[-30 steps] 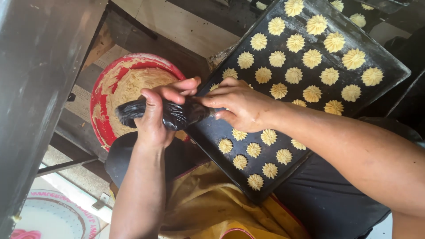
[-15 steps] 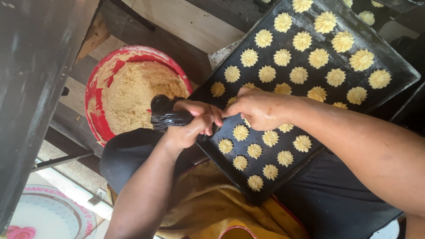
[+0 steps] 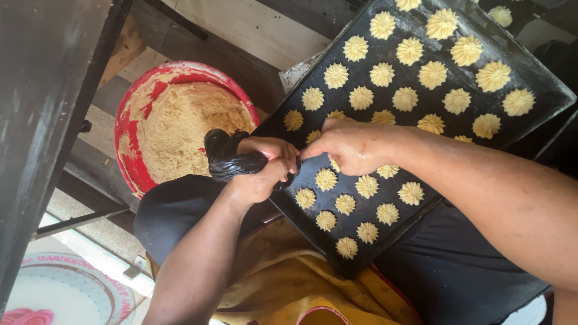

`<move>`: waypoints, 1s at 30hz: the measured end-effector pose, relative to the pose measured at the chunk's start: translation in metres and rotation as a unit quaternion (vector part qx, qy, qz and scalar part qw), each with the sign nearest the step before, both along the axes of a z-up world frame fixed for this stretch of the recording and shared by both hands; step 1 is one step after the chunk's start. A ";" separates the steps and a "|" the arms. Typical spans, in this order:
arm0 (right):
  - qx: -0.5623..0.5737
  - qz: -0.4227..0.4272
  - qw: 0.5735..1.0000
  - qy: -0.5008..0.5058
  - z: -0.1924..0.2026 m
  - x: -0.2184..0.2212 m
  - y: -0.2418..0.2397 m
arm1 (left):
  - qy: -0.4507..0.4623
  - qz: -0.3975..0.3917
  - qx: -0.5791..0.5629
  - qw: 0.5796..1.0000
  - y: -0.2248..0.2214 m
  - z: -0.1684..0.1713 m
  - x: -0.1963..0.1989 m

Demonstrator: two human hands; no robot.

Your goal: Piping cookie dough onto baking trays using a piping bag.

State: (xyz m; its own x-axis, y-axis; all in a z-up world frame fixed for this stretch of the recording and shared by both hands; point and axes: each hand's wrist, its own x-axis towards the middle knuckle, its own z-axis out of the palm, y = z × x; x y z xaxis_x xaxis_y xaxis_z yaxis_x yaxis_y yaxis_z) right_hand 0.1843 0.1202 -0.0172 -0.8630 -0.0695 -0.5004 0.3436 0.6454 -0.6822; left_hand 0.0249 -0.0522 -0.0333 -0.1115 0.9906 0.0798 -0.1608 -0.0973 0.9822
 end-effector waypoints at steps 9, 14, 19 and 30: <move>-0.002 0.000 1.000 0.018 -0.004 0.001 -0.002 | -0.012 0.112 0.056 0.992 -0.012 -0.006 0.022; 0.011 -0.002 1.000 0.011 0.007 -0.004 -0.005 | 0.005 0.115 0.062 0.991 -0.013 0.007 0.009; -0.035 -0.044 0.991 0.124 0.016 -0.009 -0.006 | -0.032 0.102 0.122 0.987 -0.010 0.011 -0.024; -0.008 -0.056 0.993 0.100 -0.005 -0.007 -0.015 | -0.054 0.046 0.051 0.996 0.010 -0.018 -0.052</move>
State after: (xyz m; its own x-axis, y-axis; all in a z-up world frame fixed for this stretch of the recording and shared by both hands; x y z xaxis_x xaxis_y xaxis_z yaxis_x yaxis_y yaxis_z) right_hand 0.1771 0.1048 -0.0222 -0.9478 0.0256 -0.3180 0.2690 0.5999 -0.7535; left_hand -0.0273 -0.0421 -0.0516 -0.2157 0.9628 0.1628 -0.2515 -0.2158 0.9435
